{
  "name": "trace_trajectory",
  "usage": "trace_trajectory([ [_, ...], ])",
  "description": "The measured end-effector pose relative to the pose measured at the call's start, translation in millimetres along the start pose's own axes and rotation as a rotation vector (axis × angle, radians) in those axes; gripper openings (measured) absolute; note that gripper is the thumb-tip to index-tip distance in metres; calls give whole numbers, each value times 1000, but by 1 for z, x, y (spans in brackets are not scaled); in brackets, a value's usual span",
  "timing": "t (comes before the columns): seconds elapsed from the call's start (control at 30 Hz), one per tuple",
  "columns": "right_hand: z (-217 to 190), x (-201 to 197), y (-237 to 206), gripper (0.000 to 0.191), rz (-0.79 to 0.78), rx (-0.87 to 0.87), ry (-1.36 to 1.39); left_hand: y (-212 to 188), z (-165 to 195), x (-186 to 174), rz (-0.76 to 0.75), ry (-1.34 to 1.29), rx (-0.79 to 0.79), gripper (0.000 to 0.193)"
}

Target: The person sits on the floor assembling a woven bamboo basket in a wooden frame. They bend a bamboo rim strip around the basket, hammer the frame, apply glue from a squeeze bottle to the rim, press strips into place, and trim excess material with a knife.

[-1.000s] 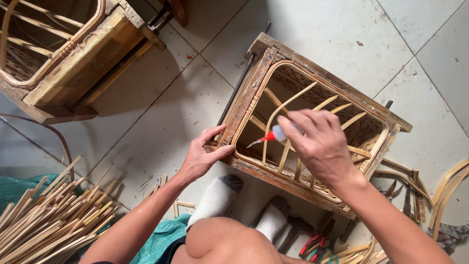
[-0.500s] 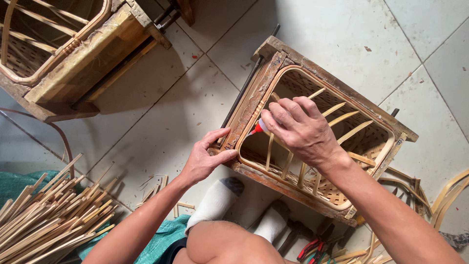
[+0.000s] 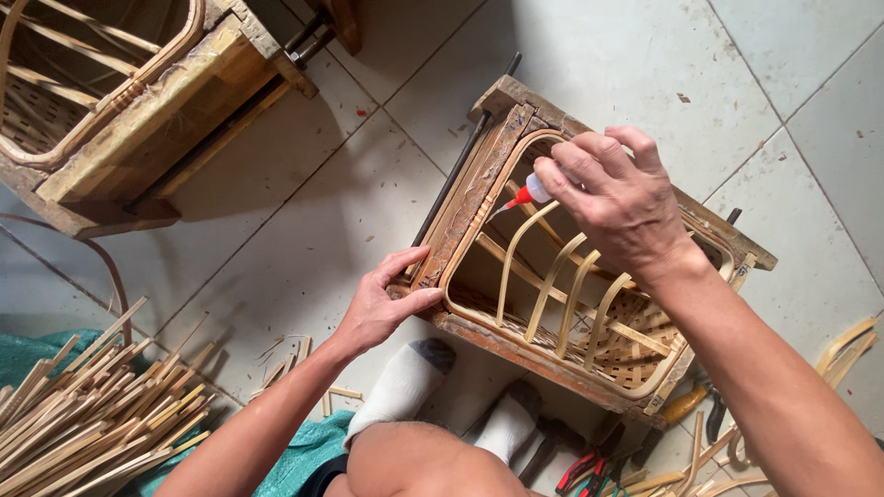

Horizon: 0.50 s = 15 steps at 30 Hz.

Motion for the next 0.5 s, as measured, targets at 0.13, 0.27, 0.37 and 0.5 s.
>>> trace_trajectory([
  [0.13, -2, 3, 2, 27, 3, -4, 23, 0, 1, 0, -3, 23, 2, 69],
  [0.27, -7, 8, 8, 25, -11, -32, -27, 0, 0, 1, -17, 10, -21, 70],
  [0.37, -7, 8, 12, 22, -11, -82, -80, 0, -1, 2, -30, -3, -31, 71],
  [0.5, 1, 6, 16, 19, 14, -101, -107, 0, 0, 1, -18, 29, -19, 70],
])
Point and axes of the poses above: each hand's wrist, its own y-axis towards the middle knuckle, its own x-axis out of the palm, z = x × y, the point moved 9 cm from there along y, towards the middle knuckle, and after that the axes turned 14 degrees about y, right-handed, at the moved point
